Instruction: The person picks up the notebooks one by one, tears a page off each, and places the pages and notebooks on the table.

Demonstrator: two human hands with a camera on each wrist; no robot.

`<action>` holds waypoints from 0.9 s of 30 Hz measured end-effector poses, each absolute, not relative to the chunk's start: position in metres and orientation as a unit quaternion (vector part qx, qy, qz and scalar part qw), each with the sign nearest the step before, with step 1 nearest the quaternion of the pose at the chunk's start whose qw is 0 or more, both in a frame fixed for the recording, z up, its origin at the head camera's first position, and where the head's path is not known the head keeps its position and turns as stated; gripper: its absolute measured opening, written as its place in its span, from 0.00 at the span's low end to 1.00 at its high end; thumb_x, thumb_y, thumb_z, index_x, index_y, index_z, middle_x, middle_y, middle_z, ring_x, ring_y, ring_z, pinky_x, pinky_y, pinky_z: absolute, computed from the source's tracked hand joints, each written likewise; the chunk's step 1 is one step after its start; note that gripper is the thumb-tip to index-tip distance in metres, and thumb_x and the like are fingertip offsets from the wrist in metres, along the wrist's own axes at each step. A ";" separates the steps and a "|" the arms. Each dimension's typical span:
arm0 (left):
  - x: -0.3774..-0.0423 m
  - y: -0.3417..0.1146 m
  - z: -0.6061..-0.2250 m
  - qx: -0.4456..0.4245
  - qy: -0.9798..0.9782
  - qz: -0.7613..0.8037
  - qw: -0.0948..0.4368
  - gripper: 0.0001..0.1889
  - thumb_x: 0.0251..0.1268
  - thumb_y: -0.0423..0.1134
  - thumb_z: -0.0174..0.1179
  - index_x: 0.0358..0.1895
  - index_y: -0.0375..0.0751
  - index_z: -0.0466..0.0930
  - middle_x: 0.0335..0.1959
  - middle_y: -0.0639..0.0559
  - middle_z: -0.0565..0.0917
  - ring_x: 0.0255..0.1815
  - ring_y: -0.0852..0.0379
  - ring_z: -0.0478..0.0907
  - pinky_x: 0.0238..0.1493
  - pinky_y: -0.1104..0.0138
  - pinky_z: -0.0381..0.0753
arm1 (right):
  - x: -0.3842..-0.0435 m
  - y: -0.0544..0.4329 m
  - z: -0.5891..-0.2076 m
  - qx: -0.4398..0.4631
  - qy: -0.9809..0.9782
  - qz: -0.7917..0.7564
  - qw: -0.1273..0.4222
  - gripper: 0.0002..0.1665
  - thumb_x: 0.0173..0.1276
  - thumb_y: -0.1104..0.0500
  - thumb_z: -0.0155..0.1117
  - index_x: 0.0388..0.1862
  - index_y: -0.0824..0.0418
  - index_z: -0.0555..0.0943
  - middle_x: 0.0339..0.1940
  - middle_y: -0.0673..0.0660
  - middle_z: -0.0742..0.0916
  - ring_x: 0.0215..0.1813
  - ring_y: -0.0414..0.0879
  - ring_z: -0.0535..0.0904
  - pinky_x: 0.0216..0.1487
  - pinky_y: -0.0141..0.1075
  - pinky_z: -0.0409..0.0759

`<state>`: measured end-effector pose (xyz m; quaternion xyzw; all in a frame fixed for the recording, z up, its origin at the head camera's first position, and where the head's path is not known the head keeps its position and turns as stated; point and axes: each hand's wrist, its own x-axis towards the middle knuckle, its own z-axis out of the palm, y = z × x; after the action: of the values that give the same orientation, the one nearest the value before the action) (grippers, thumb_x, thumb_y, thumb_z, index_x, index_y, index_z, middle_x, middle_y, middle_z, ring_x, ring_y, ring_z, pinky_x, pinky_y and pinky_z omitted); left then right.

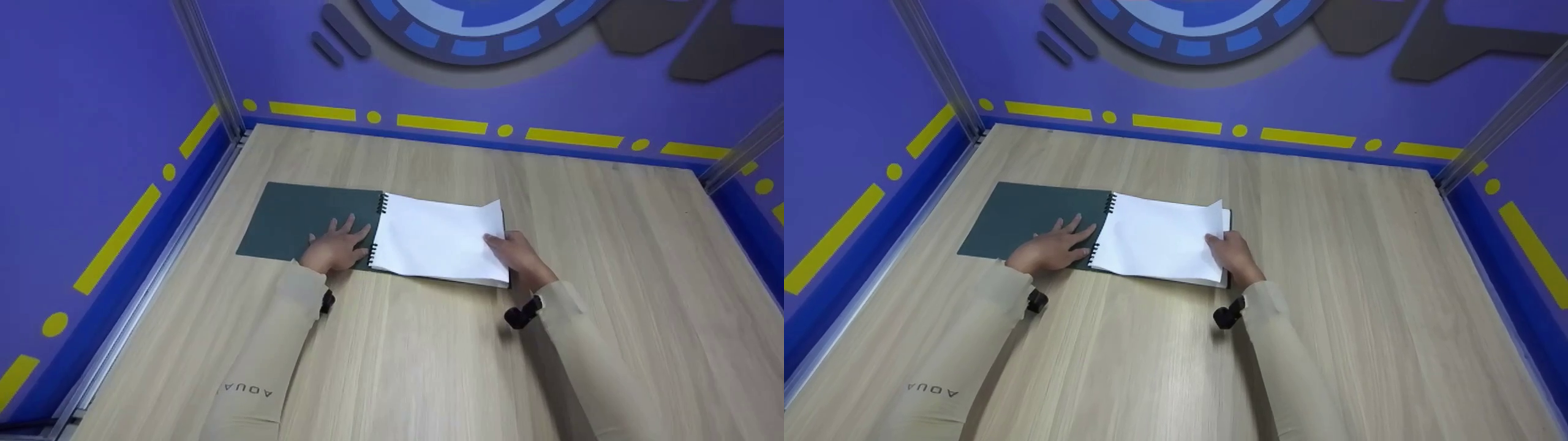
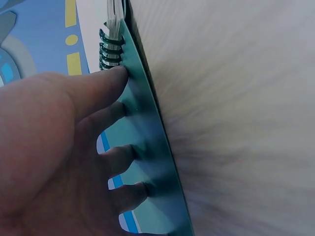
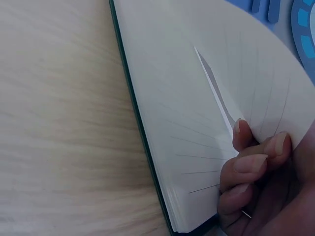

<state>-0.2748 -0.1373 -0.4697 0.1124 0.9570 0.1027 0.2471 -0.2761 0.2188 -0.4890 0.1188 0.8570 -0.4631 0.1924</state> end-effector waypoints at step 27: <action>-0.273 -0.136 -0.469 0.106 0.955 0.121 0.249 0.31 0.77 0.53 0.41 0.78 0.61 0.44 0.81 0.49 0.36 0.80 0.37 0.32 0.68 0.28 0.43 | -0.273 0.221 -0.492 0.092 0.860 -0.475 0.166 0.23 0.77 0.51 0.48 0.21 0.59 0.67 0.17 0.46 0.68 0.27 0.42 0.67 0.32 0.31 0.67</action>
<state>-0.2731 -0.1365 -0.4688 0.1065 0.9550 0.1214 0.2488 -0.2728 0.2210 -0.4922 0.0920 0.8595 -0.4746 0.1658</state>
